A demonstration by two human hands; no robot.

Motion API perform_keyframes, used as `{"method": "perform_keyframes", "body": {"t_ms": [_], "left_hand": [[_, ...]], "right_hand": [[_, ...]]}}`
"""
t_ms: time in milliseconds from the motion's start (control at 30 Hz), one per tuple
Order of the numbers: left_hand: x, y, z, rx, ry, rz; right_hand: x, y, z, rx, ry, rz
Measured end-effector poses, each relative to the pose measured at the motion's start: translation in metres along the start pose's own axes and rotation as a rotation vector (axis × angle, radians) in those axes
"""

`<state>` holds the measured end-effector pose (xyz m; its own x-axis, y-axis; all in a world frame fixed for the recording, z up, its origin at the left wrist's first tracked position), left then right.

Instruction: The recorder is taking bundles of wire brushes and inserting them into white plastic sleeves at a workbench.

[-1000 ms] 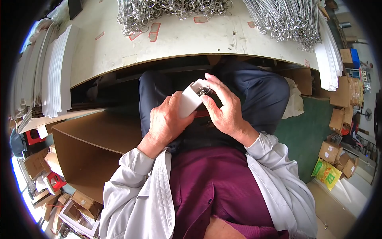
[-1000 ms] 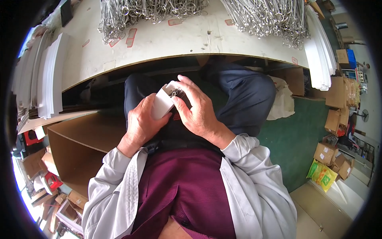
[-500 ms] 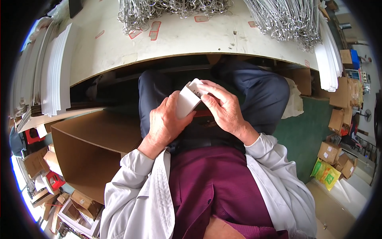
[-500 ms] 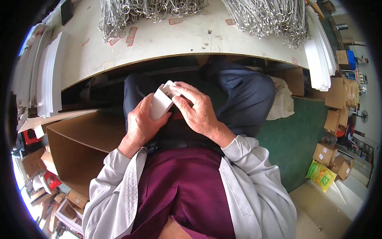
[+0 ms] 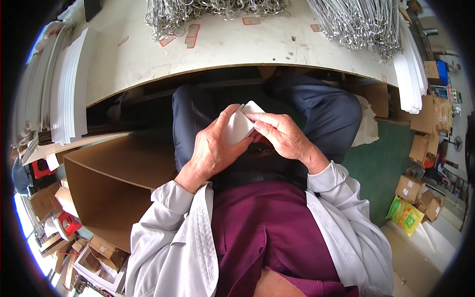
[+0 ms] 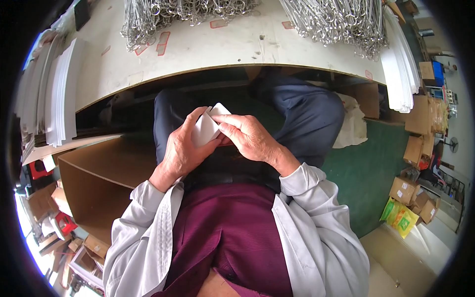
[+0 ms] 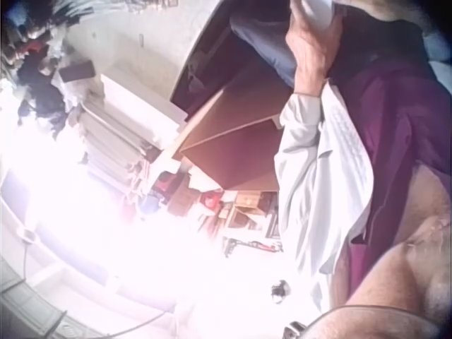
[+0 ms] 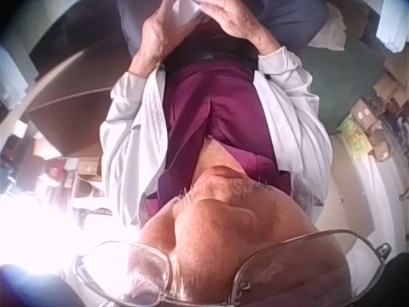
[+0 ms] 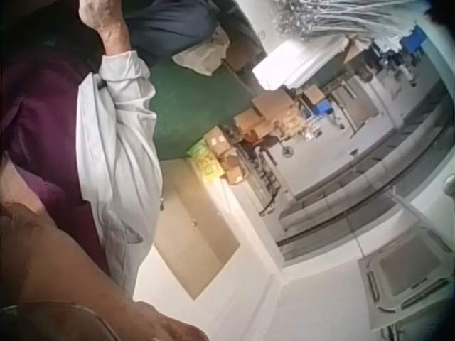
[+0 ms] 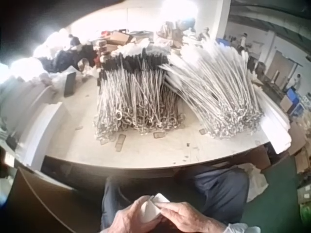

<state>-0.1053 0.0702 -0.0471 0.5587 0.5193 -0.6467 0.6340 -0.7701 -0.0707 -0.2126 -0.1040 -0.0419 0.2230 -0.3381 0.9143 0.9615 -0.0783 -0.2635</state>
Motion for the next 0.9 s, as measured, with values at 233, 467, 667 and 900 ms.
{"method": "perform_keyframes", "body": {"t_ms": [233, 467, 667, 900], "left_hand": [[-0.005, 0.01, -0.005, 0.074, -0.114, -0.014], [-0.003, 0.008, 0.002, 0.054, -0.033, 0.032], [-0.007, 0.006, 0.003, 0.012, 0.062, 0.073], [-0.007, 0.001, 0.009, -0.031, 0.068, -0.028]], "right_hand": [[-0.005, -0.003, 0.011, -0.283, 0.058, -0.193], [-0.011, -0.001, 0.01, -0.378, -0.045, -0.167], [-0.007, 0.0, 0.019, -0.374, -0.375, -0.446], [-0.01, 0.005, 0.02, -0.359, -0.19, -0.168]]}}
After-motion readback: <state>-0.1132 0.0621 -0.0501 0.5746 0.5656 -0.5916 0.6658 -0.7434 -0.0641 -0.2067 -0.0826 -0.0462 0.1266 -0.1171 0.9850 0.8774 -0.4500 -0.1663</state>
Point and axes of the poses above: each hand's wrist, its own y-axis towards the middle knuckle, its own z-axis out of the palm, x = y × z, the point moved 1 cm from there along y, towards the middle knuckle, and after that the axes turned 15 degrees about y, right-handed, at the moved point
